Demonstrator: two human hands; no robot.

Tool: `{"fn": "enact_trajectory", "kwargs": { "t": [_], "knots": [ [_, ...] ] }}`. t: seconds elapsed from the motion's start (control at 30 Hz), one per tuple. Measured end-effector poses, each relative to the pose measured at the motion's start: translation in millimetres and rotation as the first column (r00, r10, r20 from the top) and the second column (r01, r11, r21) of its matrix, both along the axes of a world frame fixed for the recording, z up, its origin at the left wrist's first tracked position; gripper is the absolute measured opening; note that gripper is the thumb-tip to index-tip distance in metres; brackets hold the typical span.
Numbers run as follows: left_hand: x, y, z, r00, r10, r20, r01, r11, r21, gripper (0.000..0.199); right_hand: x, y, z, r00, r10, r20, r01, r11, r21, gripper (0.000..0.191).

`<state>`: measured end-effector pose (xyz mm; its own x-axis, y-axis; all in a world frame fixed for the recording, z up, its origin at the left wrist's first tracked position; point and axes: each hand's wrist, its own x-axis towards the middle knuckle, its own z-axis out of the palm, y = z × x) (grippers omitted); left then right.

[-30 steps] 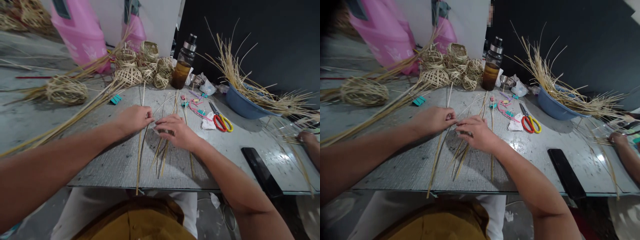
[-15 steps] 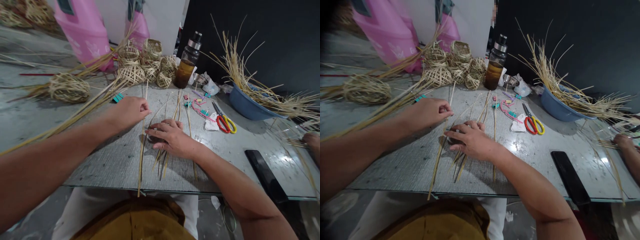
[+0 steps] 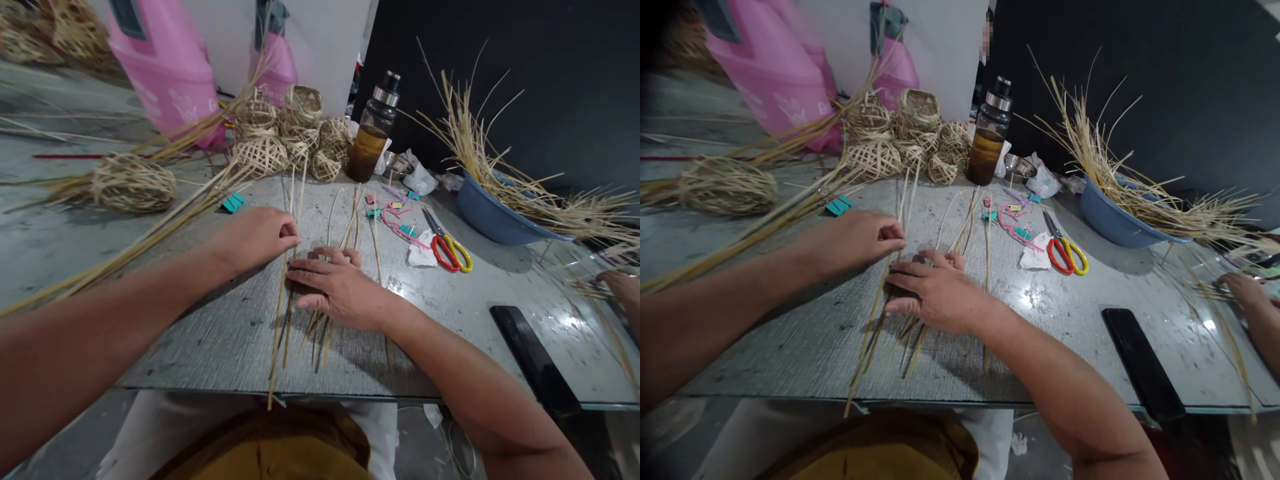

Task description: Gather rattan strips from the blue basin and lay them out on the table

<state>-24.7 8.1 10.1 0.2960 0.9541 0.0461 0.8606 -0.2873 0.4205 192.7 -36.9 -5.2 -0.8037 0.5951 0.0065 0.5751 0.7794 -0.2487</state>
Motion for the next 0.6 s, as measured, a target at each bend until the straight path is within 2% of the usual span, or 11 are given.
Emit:
{"fn": "enact_trajectory", "kwargs": {
  "t": [0.13,0.27,0.33,0.47,0.6],
  "knots": [
    [-2,6,-8.3,0.999,-0.026,-0.024,0.026,0.999,0.025,0.014,9,7,7.8,0.981,-0.059,-0.187,0.064,0.998,0.02,0.046],
    [-5,10,-16.0,0.999,-0.026,-0.024,0.027,0.999,0.044,0.02,35,23,21.2,0.867,-0.203,-0.455,0.263,0.962,0.071,0.029],
    [-5,11,-17.5,1.0,-0.021,-0.009,0.021,0.998,0.064,0.021,49,33,24.7,0.81,-0.259,-0.526,0.349,0.934,0.077,0.023],
    [-2,8,-17.4,0.997,-0.059,0.053,0.051,0.989,0.136,0.022,66,45,26.6,0.781,-0.396,-0.483,0.466,0.885,0.029,0.011],
    [4,1,-15.7,0.968,-0.216,0.126,0.197,0.969,0.151,0.026,64,43,28.6,0.825,-0.435,-0.361,0.445,0.894,-0.062,0.008]
  ]
}}
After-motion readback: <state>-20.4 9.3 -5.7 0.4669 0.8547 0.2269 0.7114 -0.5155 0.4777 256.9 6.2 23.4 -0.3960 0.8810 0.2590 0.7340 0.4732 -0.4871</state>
